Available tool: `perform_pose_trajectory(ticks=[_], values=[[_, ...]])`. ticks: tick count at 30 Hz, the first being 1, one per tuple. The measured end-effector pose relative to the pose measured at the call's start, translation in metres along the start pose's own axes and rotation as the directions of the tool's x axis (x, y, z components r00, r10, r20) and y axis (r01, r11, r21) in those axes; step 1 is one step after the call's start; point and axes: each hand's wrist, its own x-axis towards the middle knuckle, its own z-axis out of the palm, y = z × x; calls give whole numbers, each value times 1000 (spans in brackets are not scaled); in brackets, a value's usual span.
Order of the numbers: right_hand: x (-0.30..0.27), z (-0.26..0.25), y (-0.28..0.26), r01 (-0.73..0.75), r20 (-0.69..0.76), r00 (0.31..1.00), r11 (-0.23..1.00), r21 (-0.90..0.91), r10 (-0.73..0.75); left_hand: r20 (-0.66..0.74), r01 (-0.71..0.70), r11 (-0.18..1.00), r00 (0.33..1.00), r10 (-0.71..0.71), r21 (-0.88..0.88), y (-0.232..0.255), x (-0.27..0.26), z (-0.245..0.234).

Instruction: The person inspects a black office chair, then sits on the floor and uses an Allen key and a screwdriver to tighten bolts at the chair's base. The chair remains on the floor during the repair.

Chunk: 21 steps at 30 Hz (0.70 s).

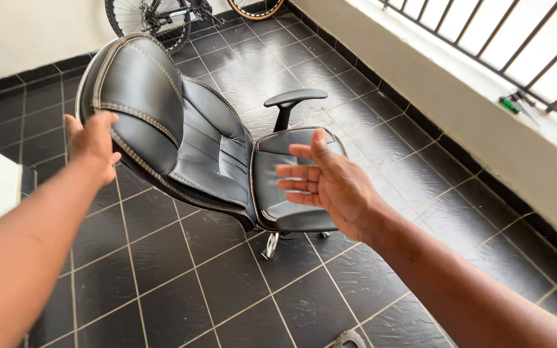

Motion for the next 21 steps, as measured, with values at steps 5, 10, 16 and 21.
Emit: perform_pose_trajectory(ticks=[5, 10, 16, 21], values=[[-9, 36, -10, 86, 41, 996, 996, -9, -85, 257, 285, 935, 939, -228, -211, -1, 44, -24], [-16, 68, -14, 148, 27, 989, 986, -80, -146, 360, 328, 915, 904, -232, -236, -24, 61, -24], [-9, 101, -8, 155, 51, 987, 988, -22, -154, 240, 345, 869, 932, -272, -356, -60, 2, -34], [-10, 123, 2, 158, 102, 983, 986, -47, -153, 231, 375, 856, 923, -308, -357, -86, -82, -35]])
